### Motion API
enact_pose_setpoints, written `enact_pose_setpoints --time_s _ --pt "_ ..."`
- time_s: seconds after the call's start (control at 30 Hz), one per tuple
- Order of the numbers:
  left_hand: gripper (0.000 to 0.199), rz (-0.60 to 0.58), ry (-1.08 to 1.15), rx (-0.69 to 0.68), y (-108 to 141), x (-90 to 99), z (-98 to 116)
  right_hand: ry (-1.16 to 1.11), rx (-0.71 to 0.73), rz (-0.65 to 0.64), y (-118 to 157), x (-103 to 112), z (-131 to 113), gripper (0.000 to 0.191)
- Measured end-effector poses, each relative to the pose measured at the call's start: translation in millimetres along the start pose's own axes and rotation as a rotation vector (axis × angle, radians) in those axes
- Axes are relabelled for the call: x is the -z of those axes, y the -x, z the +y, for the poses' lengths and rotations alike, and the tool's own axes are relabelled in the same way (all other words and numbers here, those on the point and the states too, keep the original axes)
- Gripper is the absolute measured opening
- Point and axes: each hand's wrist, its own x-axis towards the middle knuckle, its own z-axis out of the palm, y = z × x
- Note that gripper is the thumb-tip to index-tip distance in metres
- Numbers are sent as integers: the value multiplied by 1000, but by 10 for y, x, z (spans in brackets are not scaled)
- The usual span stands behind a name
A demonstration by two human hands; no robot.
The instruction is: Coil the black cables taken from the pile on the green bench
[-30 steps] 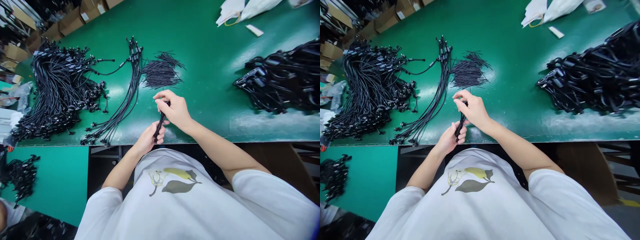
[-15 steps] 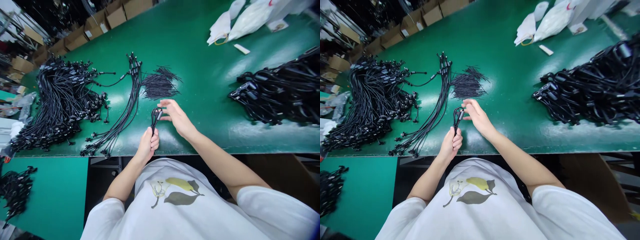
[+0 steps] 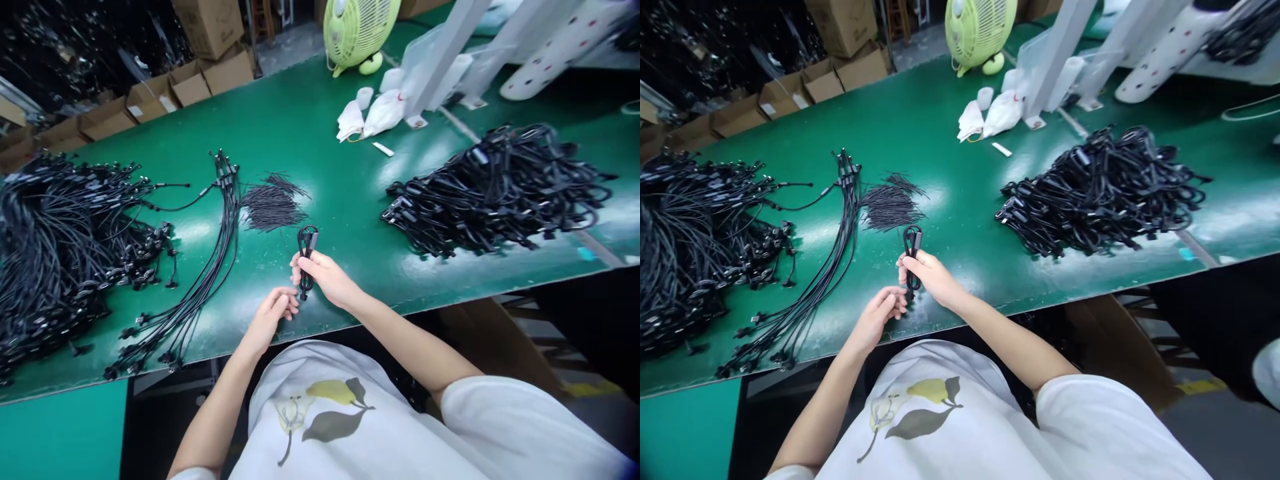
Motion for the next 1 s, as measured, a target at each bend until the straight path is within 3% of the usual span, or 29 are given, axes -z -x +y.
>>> enact_pose_setpoints --time_s 0.1,0.2,0.3,0.37,0.43,0.53,0.63,0.7,0.8,0.87,0.93,1.0 --pt "39 18 -175 -73 -5 116 44 37 -16 -23 30 84 -49 34" --pt "38 243 -605 -277 68 484 170 278 12 2 53 341 -240 37" --pt "52 655 -1183 -450 206 1110 264 815 145 258 106 845 -658 45" --pt "66 780 -1396 -414 267 1529 227 1215 278 553 193 1262 -1028 45" --pt "74 829 -1495 -354 291 1816 114 1517 357 866 301 1693 -1394 44" --pt "71 787 -1589 -328 294 1931 -75 1691 259 1182 405 2308 -1781 48" --pt "70 701 -1595 -399 263 1863 -174 1709 97 1102 421 2783 -1909 45" --pt "68 658 -1574 -422 220 1856 -198 1681 102 1050 454 2948 -1904 39" --pt "62 622 -1531 -452 78 1944 -187 1647 275 1194 584 2902 -1848 36" --pt "57 612 -1470 -482 -70 1968 -123 1634 406 1246 655 2659 -1772 36" --pt "52 604 -1399 -495 -199 1853 -2 1605 534 1135 648 2272 -1640 34" --pt "47 549 -1349 -492 -280 1585 162 1547 666 916 559 1805 -1442 31"
